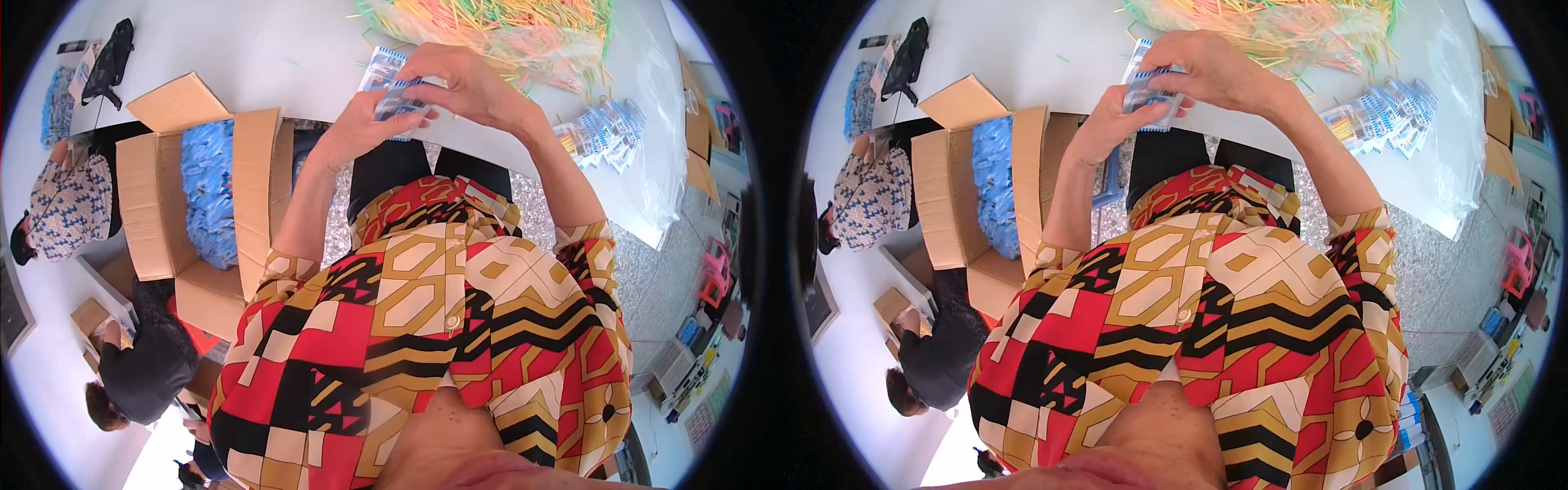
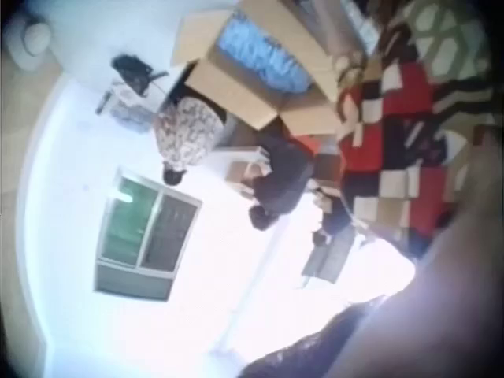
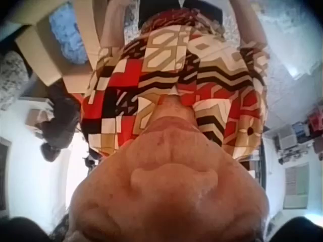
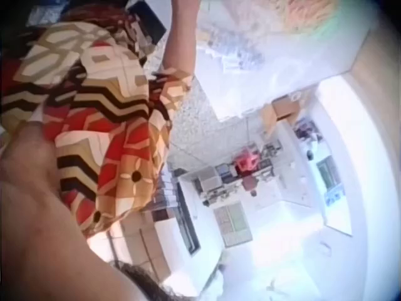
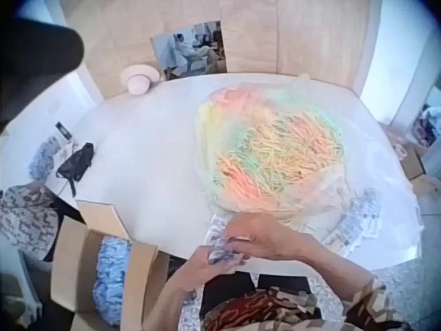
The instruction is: Packaging small blue items into plastic bags and then placing them into a cardboard box.
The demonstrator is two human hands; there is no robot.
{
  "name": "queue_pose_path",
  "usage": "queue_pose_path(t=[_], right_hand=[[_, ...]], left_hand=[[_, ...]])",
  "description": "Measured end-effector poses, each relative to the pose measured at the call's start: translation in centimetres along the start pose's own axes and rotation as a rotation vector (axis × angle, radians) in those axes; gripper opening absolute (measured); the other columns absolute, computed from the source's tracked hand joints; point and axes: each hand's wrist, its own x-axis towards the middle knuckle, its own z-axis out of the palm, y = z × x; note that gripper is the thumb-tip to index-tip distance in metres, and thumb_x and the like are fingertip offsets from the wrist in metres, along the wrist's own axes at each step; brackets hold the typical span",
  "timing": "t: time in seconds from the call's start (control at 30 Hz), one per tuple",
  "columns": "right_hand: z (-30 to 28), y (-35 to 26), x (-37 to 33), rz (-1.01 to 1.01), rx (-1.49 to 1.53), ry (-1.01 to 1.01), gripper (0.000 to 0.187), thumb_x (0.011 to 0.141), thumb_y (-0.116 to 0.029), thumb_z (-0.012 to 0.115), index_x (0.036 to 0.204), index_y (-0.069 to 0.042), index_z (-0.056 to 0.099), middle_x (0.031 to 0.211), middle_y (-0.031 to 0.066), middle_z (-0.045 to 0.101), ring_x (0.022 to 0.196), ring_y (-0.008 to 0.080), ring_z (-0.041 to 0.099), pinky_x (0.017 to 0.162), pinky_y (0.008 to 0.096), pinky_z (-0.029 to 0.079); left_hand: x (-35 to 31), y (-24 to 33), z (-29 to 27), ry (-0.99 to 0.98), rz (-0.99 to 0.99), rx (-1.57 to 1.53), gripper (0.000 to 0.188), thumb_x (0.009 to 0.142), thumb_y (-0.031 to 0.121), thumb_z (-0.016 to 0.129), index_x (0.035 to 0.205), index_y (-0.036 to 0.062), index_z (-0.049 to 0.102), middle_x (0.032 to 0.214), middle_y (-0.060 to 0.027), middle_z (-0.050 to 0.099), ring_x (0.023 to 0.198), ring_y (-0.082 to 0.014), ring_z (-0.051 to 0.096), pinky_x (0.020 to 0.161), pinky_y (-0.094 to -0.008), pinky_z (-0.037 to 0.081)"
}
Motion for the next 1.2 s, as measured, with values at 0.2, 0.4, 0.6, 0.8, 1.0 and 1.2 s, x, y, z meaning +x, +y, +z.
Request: queue_pose_path(t=[0.2, 0.4, 0.6, 0.8, 1.0, 1.2], right_hand=[[-0.4, -1.4, -1.0, 0.017, 0.168, 0.174, 0.016, 0.081, -0.009, 0.065, 0.096, -0.004, 0.063, 0.083, 0.0052, 0.060, 0.069, 0.0132, 0.057, 0.061, 0.0266, 0.046], [-2.3, -2.7, -2.5, 0.360, -0.071, 0.088, 0.012, 0.083, -0.015, 0.065, 0.086, -0.004, 0.061, 0.071, 0.0056, 0.057, 0.059, 0.0110, 0.048, 0.052, 0.0256, 0.040], [-3.0, -2.8, -2.9, 0.214, 0.005, 0.136, 0.015, 0.085, -0.015, 0.063, 0.086, 0.000, 0.059, 0.069, 0.0080, 0.056, 0.059, 0.0138, 0.048, 0.054, 0.0275, 0.041], [-3.5, -2.2, -3.0, -0.022, -0.073, 0.097, 0.016, 0.084, -0.012, 0.063, 0.093, 0.001, 0.060, 0.080, 0.0071, 0.061, 0.069, 0.0174, 0.057, 0.061, 0.0302, 0.045], [-3.2, -3.3, -2.8, 0.128, 0.005, 0.279, 0.020, 0.080, -0.015, 0.069, 0.094, -0.003, 0.062, 0.083, 0.0037, 0.061, 0.070, 0.0125, 0.057, 0.061, 0.0257, 0.046], [-3.0, -2.9, -3.2, 0.360, 0.057, 0.215, 0.019, 0.080, -0.017, 0.070, 0.093, -0.005, 0.063, 0.076, 0.0007, 0.059, 0.062, 0.0066, 0.051, 0.057, 0.0221, 0.043]], left_hand=[[0.2, 0.7, 2.8, -0.079, 0.086, -0.623, 0.027, 0.093, 0.019, 0.048, 0.112, 0.0009, 0.055, 0.094, -0.0093, 0.066, 0.088, -0.0161, 0.062, 0.079, -0.0303, 0.048], [0.9, 2.2, 3.7, 0.099, 0.083, -0.365, 0.024, 0.095, 0.018, 0.046, 0.113, 0.0035, 0.052, 0.092, -0.0116, 0.064, 0.084, -0.0197, 0.063, 0.077, -0.0314, 0.049], [0.8, 2.9, 4.3, 0.053, 0.081, -0.524, 0.029, 0.096, 0.019, 0.044, 0.114, -0.0009, 0.053, 0.096, -0.0129, 0.066, 0.088, -0.0199, 0.063, 0.080, -0.0326, 0.049], [0.8, 2.5, 3.9, -0.041, 0.083, -0.571, 0.029, 0.096, 0.020, 0.044, 0.114, -0.0009, 0.053, 0.095, -0.0135, 0.066, 0.089, -0.0211, 0.064, 0.082, -0.0334, 0.049], [1.1, 2.4, 4.5, 0.233, 0.133, -0.530, 0.020, 0.087, 0.009, 0.060, 0.105, 0.0010, 0.059, 0.089, -0.0084, 0.067, 0.079, -0.0151, 0.065, 0.072, -0.0270, 0.052], [1.6, 1.9, 5.0, 0.398, 0.203, -0.474, 0.024, 0.080, 0.004, 0.068, 0.102, 0.0010, 0.061, 0.089, -0.0068, 0.066, 0.075, -0.0155, 0.065, 0.066, -0.0270, 0.052]])
